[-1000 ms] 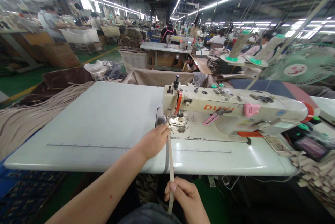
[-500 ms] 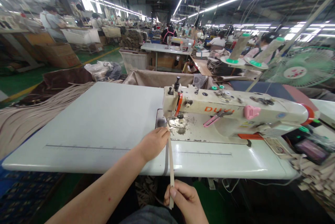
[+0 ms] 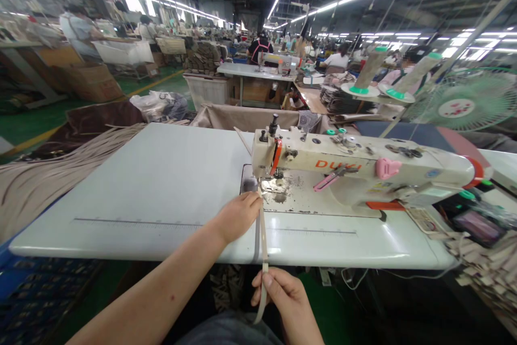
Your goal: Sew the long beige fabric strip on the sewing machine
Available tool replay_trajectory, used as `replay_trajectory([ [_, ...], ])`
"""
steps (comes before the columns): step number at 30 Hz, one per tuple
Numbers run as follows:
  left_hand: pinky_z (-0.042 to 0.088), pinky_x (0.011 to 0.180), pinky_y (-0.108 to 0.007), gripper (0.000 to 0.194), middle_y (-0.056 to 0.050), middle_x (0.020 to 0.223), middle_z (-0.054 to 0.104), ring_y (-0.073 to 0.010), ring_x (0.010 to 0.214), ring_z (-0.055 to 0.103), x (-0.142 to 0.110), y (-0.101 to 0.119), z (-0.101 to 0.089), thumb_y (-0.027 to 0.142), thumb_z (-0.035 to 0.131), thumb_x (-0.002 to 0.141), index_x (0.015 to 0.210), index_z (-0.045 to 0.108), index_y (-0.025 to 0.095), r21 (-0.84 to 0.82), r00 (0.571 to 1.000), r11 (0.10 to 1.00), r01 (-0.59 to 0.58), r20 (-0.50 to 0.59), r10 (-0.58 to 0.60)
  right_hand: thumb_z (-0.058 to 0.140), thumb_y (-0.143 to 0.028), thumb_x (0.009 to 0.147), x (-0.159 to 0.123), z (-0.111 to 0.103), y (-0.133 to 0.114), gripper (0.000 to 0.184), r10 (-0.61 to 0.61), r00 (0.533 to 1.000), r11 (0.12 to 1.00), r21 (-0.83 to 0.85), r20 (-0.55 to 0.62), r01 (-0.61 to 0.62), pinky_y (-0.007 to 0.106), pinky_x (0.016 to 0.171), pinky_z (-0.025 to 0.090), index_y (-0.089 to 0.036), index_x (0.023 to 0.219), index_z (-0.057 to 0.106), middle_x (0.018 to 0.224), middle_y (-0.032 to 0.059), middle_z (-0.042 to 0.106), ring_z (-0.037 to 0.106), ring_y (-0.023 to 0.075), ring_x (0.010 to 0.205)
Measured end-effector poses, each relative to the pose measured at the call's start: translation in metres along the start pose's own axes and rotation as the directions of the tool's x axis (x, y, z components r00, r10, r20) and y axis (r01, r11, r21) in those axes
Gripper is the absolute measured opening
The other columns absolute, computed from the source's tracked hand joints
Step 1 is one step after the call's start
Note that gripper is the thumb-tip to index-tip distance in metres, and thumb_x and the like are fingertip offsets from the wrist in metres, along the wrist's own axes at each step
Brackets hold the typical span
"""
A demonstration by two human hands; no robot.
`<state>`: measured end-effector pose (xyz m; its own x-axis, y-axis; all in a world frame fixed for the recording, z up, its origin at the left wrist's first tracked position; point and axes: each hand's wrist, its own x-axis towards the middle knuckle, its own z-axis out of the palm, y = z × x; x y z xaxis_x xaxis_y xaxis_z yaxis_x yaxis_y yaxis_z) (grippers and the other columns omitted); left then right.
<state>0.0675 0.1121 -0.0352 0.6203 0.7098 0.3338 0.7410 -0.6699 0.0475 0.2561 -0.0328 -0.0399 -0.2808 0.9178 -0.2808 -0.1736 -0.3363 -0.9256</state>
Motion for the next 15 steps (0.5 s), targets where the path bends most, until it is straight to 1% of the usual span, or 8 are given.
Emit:
replay_trajectory([
  [3,0.052,0.104,-0.04,0.015,-0.011,0.117,0.062,-0.0264,0.12,0.058,-0.0004,-0.0008,0.0008,0.016,0.046,0.105,0.109,0.06,0.014,-0.003,1.0,1.0,-0.005,0.004,0.005,0.075,-0.058,0.089,-0.0009,-0.0006,-0.0002,0.044,0.003,1.0,1.0,0.007,-0.012,-0.003,0.027,0.065,0.048,-0.015,0.082,0.079,0.067,0.0058,0.073,0.063,0.0159,0.063],
  [9,0.051,0.106,-0.04,0.016,-0.012,0.117,0.063,-0.026,0.121,0.057,0.0,0.0005,-0.0021,0.016,0.045,0.105,0.109,0.061,0.013,0.014,1.0,1.0,-0.013,-0.006,0.013,0.075,-0.054,0.089,-0.0042,0.0004,-0.0035,0.04,0.003,0.999,1.0,0.011,-0.035,-0.003,0.029,0.07,0.047,-0.015,0.08,0.079,0.069,0.005,0.072,0.063,0.0174,0.068],
  [15,0.051,0.107,-0.04,0.019,-0.011,0.116,0.065,-0.026,0.122,0.058,0.0008,0.0015,-0.0039,0.016,0.045,0.105,0.109,0.063,0.013,0.072,0.999,0.997,-0.041,0.0,0.041,0.073,-0.053,0.091,-0.0052,0.0002,-0.0043,0.04,-0.003,1.0,1.0,-0.003,-0.024,0.003,0.029,0.071,0.046,-0.016,0.078,0.079,0.07,0.0044,0.071,0.061,0.0171,0.069],
])
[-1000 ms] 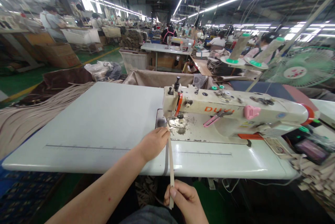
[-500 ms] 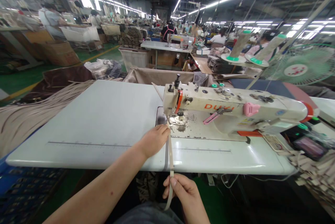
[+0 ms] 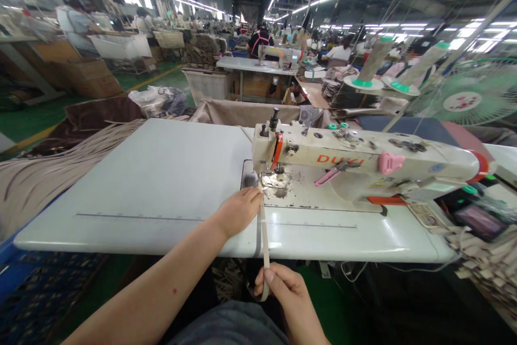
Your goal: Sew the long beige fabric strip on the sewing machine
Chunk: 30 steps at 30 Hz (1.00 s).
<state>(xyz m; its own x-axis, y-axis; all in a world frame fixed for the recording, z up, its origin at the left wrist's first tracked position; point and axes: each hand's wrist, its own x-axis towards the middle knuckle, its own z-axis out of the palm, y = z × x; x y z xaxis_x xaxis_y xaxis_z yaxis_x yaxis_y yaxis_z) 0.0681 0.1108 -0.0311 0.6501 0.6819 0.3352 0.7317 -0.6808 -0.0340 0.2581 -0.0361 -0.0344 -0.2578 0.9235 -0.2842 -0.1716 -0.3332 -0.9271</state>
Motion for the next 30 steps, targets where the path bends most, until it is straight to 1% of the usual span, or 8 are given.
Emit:
replay_trajectory([
  [5,0.05,0.109,-0.039,0.017,-0.011,0.116,0.065,-0.0255,0.121,0.059,-0.0003,-0.0004,0.0004,0.015,0.047,0.104,0.108,0.063,0.013,0.008,1.0,1.0,-0.008,-0.008,0.008,0.071,-0.057,0.091,0.002,-0.0024,-0.0004,0.045,-0.025,0.998,0.998,-0.06,0.058,0.029,0.029,0.067,0.046,-0.016,0.074,0.079,0.069,0.0052,0.069,0.061,0.0183,0.067],
  [8,0.051,0.108,-0.039,0.016,-0.011,0.115,0.065,-0.0258,0.123,0.059,-0.0012,-0.0009,0.0025,0.016,0.048,0.104,0.11,0.063,0.013,-0.008,1.0,1.0,0.003,0.002,-0.003,0.069,-0.054,0.093,0.0013,-0.0013,-0.0025,0.043,-0.029,0.998,0.998,-0.058,0.048,0.032,0.029,0.067,0.044,-0.016,0.074,0.079,0.07,0.0051,0.069,0.06,0.0176,0.068],
  [11,0.052,0.107,-0.039,0.017,-0.012,0.119,0.065,-0.0256,0.125,0.058,-0.0023,-0.0013,0.0052,0.016,0.047,0.104,0.112,0.062,0.013,-0.013,1.0,1.0,0.02,-0.013,-0.02,0.069,-0.054,0.093,0.0014,-0.0017,-0.001,0.043,-0.023,0.999,0.998,-0.056,0.038,0.025,0.028,0.067,0.044,-0.016,0.075,0.079,0.07,0.0054,0.07,0.061,0.0178,0.068],
  [15,0.052,0.108,-0.039,0.017,-0.012,0.121,0.066,-0.0251,0.125,0.06,-0.0024,-0.0011,0.0052,0.014,0.046,0.104,0.107,0.063,0.014,0.005,1.0,1.0,0.003,-0.026,-0.002,0.069,-0.058,0.092,0.0037,-0.0063,0.0046,0.047,-0.023,0.998,0.996,-0.088,0.062,0.029,0.028,0.066,0.044,-0.015,0.074,0.078,0.069,0.0058,0.069,0.061,0.0184,0.068],
  [19,0.05,0.111,-0.039,0.018,-0.011,0.122,0.066,-0.0249,0.125,0.059,-0.0007,-0.0011,0.0029,0.015,0.045,0.104,0.108,0.063,0.014,-0.006,0.999,1.0,-0.023,-0.028,0.022,0.068,-0.059,0.093,0.0052,-0.0099,0.0068,0.048,-0.008,0.997,0.995,-0.102,0.072,0.016,0.029,0.066,0.044,-0.016,0.075,0.078,0.069,0.0057,0.069,0.061,0.0185,0.068],
  [23,0.048,0.115,-0.041,0.016,-0.012,0.127,0.064,-0.0259,0.13,0.057,0.0021,-0.0017,0.0025,0.016,0.049,0.102,0.115,0.06,0.014,-0.079,0.998,0.996,0.047,-0.036,-0.049,0.069,-0.06,0.091,0.005,-0.0088,0.0055,0.048,0.006,0.997,0.996,-0.092,0.082,0.001,0.029,0.065,0.043,-0.016,0.074,0.078,0.068,0.0055,0.069,0.06,0.0184,0.067],
  [26,0.046,0.117,-0.043,0.023,-0.013,0.13,0.062,-0.0274,0.133,0.054,0.004,-0.0022,0.003,0.016,0.052,0.1,0.122,0.056,0.013,-0.114,0.996,0.991,0.067,-0.043,-0.072,0.071,-0.059,0.09,0.003,-0.0061,0.0029,0.047,0.015,0.997,0.997,-0.072,0.07,-0.01,0.029,0.064,0.042,-0.016,0.073,0.078,0.067,0.0051,0.068,0.058,0.0175,0.066],
  [30,0.045,0.118,-0.044,0.028,-0.014,0.136,0.059,-0.0281,0.134,0.053,0.0046,-0.0022,0.004,0.016,0.053,0.1,0.127,0.053,0.012,-0.127,0.993,0.987,0.101,-0.046,-0.108,0.072,-0.059,0.089,0.0011,-0.0037,-0.0003,0.047,0.009,0.997,0.998,-0.063,0.079,-0.004,0.027,0.063,0.041,-0.016,0.072,0.078,0.066,0.0043,0.068,0.056,0.0155,0.063],
])
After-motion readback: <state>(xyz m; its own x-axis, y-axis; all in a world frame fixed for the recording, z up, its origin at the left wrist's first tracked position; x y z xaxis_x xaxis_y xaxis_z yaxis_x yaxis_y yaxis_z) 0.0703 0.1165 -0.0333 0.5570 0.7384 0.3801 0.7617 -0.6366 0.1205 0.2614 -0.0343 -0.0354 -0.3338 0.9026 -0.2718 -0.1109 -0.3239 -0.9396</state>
